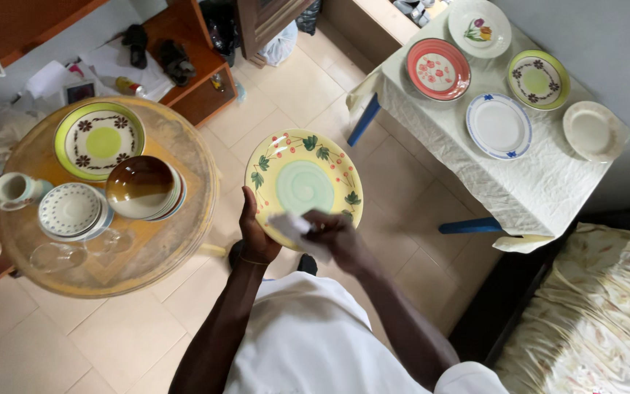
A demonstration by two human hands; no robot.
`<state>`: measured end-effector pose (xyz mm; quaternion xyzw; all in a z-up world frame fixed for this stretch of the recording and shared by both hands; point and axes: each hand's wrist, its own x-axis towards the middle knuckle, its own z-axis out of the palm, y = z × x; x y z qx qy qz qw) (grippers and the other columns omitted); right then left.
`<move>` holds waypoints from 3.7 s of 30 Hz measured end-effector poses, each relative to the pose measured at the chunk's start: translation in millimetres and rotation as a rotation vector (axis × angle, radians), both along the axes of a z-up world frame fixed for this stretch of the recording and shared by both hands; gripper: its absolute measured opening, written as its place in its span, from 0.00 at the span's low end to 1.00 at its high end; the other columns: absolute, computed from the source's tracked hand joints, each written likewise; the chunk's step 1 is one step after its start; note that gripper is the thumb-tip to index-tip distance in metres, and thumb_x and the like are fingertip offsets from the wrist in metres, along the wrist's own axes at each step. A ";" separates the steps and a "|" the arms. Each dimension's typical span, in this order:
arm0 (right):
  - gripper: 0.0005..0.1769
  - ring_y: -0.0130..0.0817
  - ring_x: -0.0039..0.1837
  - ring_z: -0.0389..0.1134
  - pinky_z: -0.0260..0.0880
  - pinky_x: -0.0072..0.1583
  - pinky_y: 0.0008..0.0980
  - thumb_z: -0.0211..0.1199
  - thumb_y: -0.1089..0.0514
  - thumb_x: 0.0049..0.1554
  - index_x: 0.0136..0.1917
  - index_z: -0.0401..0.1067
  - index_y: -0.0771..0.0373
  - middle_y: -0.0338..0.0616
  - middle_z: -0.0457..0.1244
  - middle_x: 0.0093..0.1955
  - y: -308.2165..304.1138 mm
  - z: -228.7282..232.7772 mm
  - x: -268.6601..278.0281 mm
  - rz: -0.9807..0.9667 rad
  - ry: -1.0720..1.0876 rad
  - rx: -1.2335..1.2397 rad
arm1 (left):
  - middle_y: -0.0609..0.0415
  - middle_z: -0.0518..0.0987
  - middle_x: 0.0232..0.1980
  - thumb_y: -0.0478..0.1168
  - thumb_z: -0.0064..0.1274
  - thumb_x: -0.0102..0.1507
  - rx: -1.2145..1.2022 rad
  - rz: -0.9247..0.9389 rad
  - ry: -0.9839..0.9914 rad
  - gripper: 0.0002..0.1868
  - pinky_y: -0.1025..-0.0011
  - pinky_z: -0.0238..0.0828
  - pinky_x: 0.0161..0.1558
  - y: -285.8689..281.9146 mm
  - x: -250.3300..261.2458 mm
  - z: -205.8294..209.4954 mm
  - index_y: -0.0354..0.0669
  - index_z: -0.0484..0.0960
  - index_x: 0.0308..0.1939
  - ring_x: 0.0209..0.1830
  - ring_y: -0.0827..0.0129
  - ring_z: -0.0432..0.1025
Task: The person cleans plates by wiping both sides of each plate with a napkin and arranges them onto a table.
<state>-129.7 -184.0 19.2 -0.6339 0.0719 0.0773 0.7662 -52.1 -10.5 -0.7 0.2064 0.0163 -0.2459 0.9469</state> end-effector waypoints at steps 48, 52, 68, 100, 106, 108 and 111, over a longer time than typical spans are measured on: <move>0.15 0.36 0.49 0.71 0.73 0.50 0.32 0.62 0.64 0.59 0.59 0.74 0.72 0.49 0.69 0.49 281.1 -163.1 228.4 -0.165 0.252 0.228 | 0.51 0.64 0.77 0.64 0.37 0.71 0.172 0.769 0.090 0.39 0.55 0.61 0.72 386.5 26.0 -29.4 0.44 0.57 0.78 0.76 0.58 0.61; 0.19 0.39 0.47 0.71 0.73 0.45 0.37 0.63 0.63 0.54 0.59 0.74 0.68 0.49 0.68 0.48 296.9 -193.4 245.8 -0.072 0.370 0.111 | 0.51 0.64 0.77 0.64 0.37 0.71 0.170 0.787 0.094 0.39 0.56 0.62 0.72 380.7 27.1 -31.4 0.44 0.57 0.78 0.75 0.59 0.62; 0.17 0.32 0.55 0.71 0.71 0.57 0.30 0.61 0.61 0.56 0.58 0.76 0.66 0.43 0.70 0.53 308.6 -158.9 228.2 -0.257 -0.110 -0.291 | 0.51 0.64 0.77 0.64 0.37 0.71 0.116 0.653 0.095 0.39 0.55 0.59 0.73 379.4 47.8 -37.9 0.44 0.57 0.78 0.75 0.58 0.61; 0.35 0.43 0.60 0.72 0.75 0.61 0.43 0.41 0.35 0.67 0.69 0.65 0.68 0.55 0.67 0.62 97.2 -66.5 71.8 -0.544 0.131 0.750 | 0.47 0.70 0.71 0.54 0.51 0.67 0.116 0.002 0.091 0.38 0.58 0.63 0.68 167.9 64.1 -50.5 0.37 0.62 0.75 0.70 0.58 0.66; 0.33 0.41 0.59 0.72 0.75 0.60 0.41 0.43 0.37 0.68 0.69 0.65 0.68 0.55 0.67 0.62 28.1 -69.2 45.3 -0.611 0.067 0.689 | 0.48 0.73 0.68 0.51 0.53 0.66 0.210 -0.072 0.157 0.36 0.58 0.65 0.66 101.8 48.1 -56.0 0.35 0.65 0.73 0.67 0.58 0.68; 0.33 0.40 0.59 0.72 0.76 0.60 0.40 0.43 0.37 0.68 0.69 0.65 0.68 0.54 0.67 0.62 6.3 -68.1 33.6 -0.615 0.037 0.703 | 0.49 0.72 0.68 0.52 0.53 0.67 0.195 -0.052 0.145 0.36 0.58 0.65 0.66 75.6 41.8 -51.7 0.36 0.64 0.73 0.67 0.59 0.68; 0.33 0.40 0.59 0.72 0.76 0.60 0.40 0.43 0.38 0.69 0.69 0.65 0.68 0.55 0.67 0.62 -24.8 -70.4 18.7 -0.613 -0.028 0.705 | 0.49 0.73 0.68 0.54 0.51 0.66 0.205 -0.094 0.198 0.37 0.58 0.65 0.65 42.6 33.8 -44.9 0.37 0.65 0.73 0.66 0.58 0.68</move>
